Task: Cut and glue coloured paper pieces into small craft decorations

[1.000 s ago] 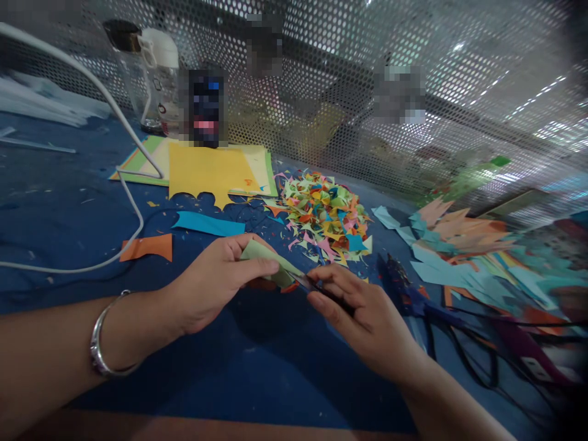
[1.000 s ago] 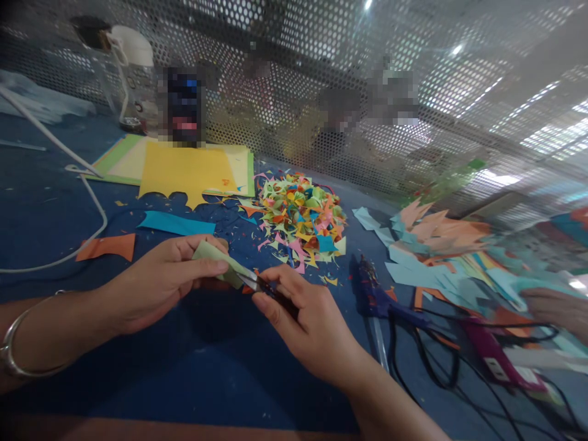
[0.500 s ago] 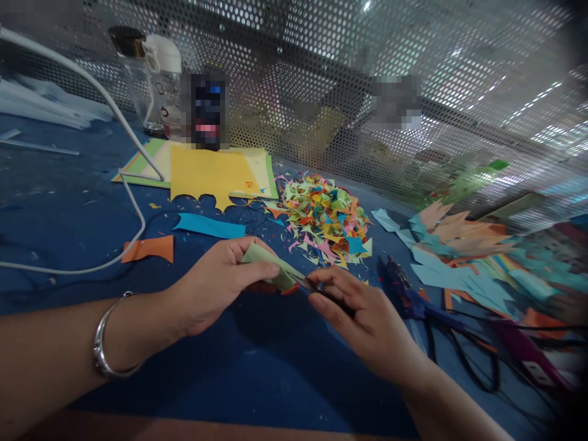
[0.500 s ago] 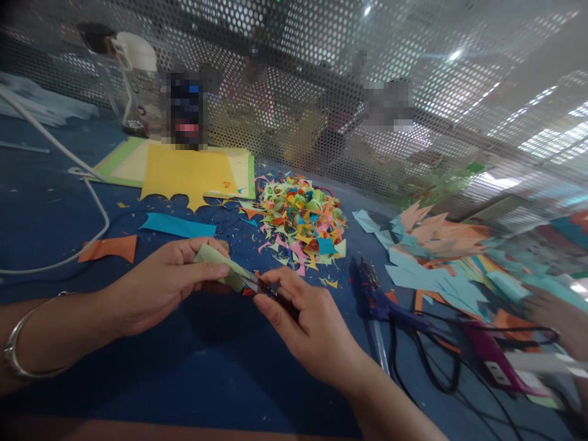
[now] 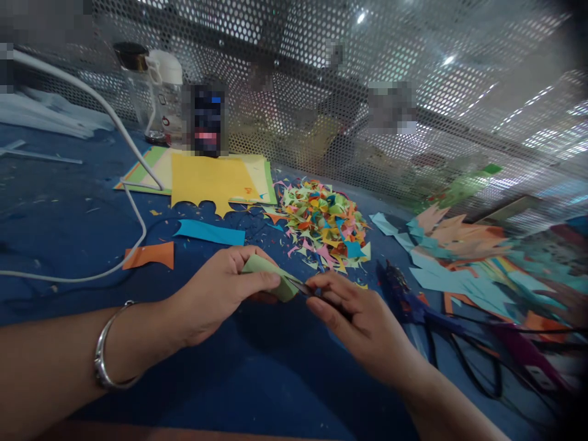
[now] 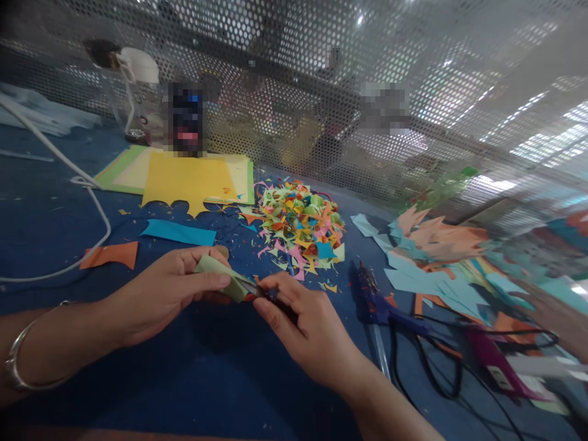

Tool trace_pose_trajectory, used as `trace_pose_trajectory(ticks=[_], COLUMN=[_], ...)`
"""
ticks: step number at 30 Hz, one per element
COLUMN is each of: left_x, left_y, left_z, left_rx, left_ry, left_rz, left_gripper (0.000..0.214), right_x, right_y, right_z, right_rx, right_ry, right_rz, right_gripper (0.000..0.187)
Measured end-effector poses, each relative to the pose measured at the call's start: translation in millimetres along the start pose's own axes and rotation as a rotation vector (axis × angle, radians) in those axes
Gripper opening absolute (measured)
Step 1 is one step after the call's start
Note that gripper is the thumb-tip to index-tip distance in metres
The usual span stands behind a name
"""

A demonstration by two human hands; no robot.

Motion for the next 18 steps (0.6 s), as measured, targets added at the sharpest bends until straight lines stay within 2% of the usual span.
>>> trace_pose_trajectory(ticks=[18], left_x=[1.4], left_y=[-1.4], left_z=[2.7], left_rx=[-0.06], left_ry=[0.021], left_rz=[-0.016], left_gripper=[0.018], right_x=[0.5], right_y=[-1.5], right_z=[-0.3], right_rx=[0.022], right_ry=[0.037], right_rz=[0.009], right_gripper=[0.018])
Point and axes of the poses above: each hand's wrist, its own x-axis away from the middle knuckle, its own y-axis out of the back of the hand, z = x × y, the point moved 3 cm from there along -x, towards the middle knuckle, and after that the axes turned 10 degrees about z, right-handed, at the moved point
